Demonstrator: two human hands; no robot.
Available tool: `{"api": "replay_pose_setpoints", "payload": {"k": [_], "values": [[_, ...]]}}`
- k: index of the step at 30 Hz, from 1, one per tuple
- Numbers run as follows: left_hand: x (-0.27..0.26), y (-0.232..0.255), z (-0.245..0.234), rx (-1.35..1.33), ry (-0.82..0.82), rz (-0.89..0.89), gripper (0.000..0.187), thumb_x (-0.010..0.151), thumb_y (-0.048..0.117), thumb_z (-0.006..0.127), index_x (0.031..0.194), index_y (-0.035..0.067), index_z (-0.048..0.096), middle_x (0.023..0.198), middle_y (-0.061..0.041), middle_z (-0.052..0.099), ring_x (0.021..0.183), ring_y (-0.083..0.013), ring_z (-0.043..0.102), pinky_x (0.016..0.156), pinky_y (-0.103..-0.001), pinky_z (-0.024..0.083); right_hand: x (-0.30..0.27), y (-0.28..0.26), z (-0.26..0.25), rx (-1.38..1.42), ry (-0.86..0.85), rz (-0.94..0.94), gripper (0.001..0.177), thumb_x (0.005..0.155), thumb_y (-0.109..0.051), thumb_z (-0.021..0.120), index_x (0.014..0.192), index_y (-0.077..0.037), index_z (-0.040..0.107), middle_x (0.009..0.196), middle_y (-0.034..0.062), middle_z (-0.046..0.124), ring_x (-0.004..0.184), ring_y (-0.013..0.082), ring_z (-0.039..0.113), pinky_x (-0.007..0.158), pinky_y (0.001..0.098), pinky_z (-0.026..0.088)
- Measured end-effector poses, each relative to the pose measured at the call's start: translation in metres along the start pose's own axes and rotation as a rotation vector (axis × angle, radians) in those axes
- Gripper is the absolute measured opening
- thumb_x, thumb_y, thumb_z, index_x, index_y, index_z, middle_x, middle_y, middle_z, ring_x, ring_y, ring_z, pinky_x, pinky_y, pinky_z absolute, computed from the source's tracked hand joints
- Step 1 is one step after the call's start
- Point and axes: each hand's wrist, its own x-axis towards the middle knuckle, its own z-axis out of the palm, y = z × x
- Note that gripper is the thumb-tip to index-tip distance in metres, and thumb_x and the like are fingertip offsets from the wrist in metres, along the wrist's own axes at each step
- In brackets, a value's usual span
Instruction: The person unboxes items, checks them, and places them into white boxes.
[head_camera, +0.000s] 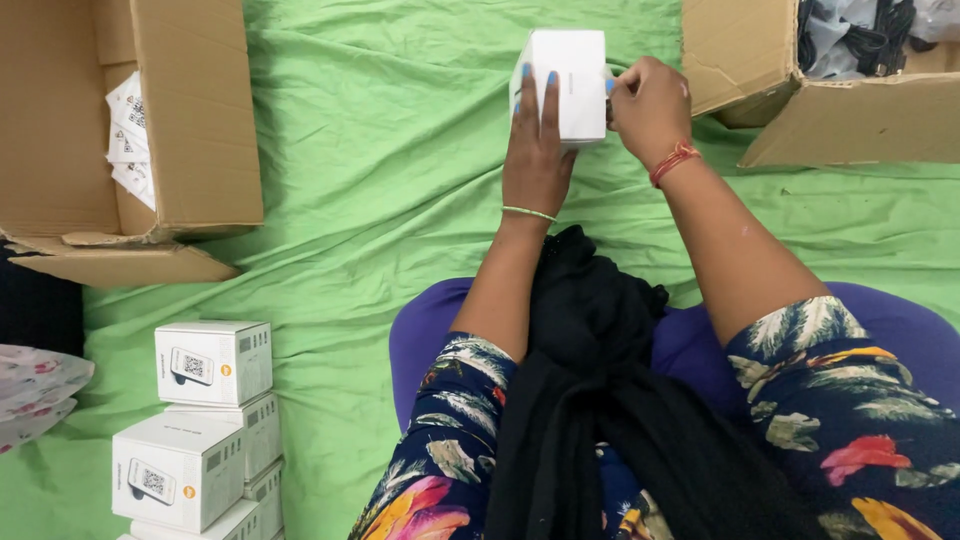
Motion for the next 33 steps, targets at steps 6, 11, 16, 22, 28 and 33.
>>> {"api": "replay_pose_setpoints", "payload": {"k": [6,11,16,22,28,33], "values": [[0.001,0.021,0.002,0.258,0.072,0.065,0.13,0.051,0.018,0.097,0.156,0.013,0.02,0.158,-0.022,0.029,0.147,-0.0411,0.032,0.118,-0.059,0.033,-0.011,0.047,-0.001,0.423,-0.516,0.592,0.019,0.097,-0.006,0.056,0.091,0.011,0.064,0.082,0.0158,0.074,0.072,0.0238,0.078,0.06,0.0345,0.064],[-0.01,-0.013,0.02,0.129,0.047,0.235,0.119,0.056,0.014,0.097,0.153,0.016,0.028,0.157,-0.009,0.037,0.151,-0.0415,0.03,0.127,-0.051,0.034,-0.042,0.057,0.019,0.565,-0.708,0.895,0.022,0.097,-0.008,0.052,0.109,0.008,0.061,0.082,0.0136,0.069,0.063,0.0231,0.072,0.054,0.0337,0.058],[-0.014,-0.031,0.025,0.114,0.039,0.254,0.112,0.053,0.007,0.092,0.148,0.015,0.032,0.154,-0.011,0.041,0.151,-0.0415,0.033,0.126,-0.05,0.036,-0.045,0.05,0.016,0.595,-0.666,0.91,0.021,0.096,-0.009,0.054,0.107,0.006,0.061,0.08,0.0116,0.068,0.062,0.0219,0.07,0.054,0.034,0.056],[-0.015,-0.039,0.034,0.357,0.072,0.337,0.089,0.072,-0.006,0.079,0.15,0.014,0.04,0.153,-0.009,0.043,0.152,-0.0352,0.036,0.127,-0.049,0.037,-0.047,0.037,-0.003,0.64,-0.651,0.919,0.017,0.095,-0.009,0.056,0.102,0.005,0.062,0.079,0.0097,0.067,0.063,0.0196,0.069,0.056,0.0316,0.056],[-0.014,-0.02,0.024,0.398,0.072,0.342,0.082,0.076,0.001,0.078,0.149,0.014,0.045,0.15,-0.008,0.044,0.147,-0.0334,0.04,0.123,-0.055,0.034,-0.047,0.039,-0.006,0.683,-0.597,0.947,0.015,0.09,-0.013,0.06,0.094,0.002,0.062,0.078,0.007,0.066,0.063,0.0178,0.068,0.057,0.0303,0.056],[-0.01,-0.021,0.018,0.171,0.01,0.401,0.091,0.061,0.006,0.086,0.143,0.019,0.048,0.15,-0.009,0.045,0.144,-0.0361,0.041,0.12,-0.05,0.039,-0.049,0.045,-0.014,0.771,-0.584,1.079,0.015,0.085,-0.017,0.063,0.087,-0.003,0.059,0.076,0.005,0.065,0.063,0.0165,0.068,0.058,0.0301,0.058]]}}
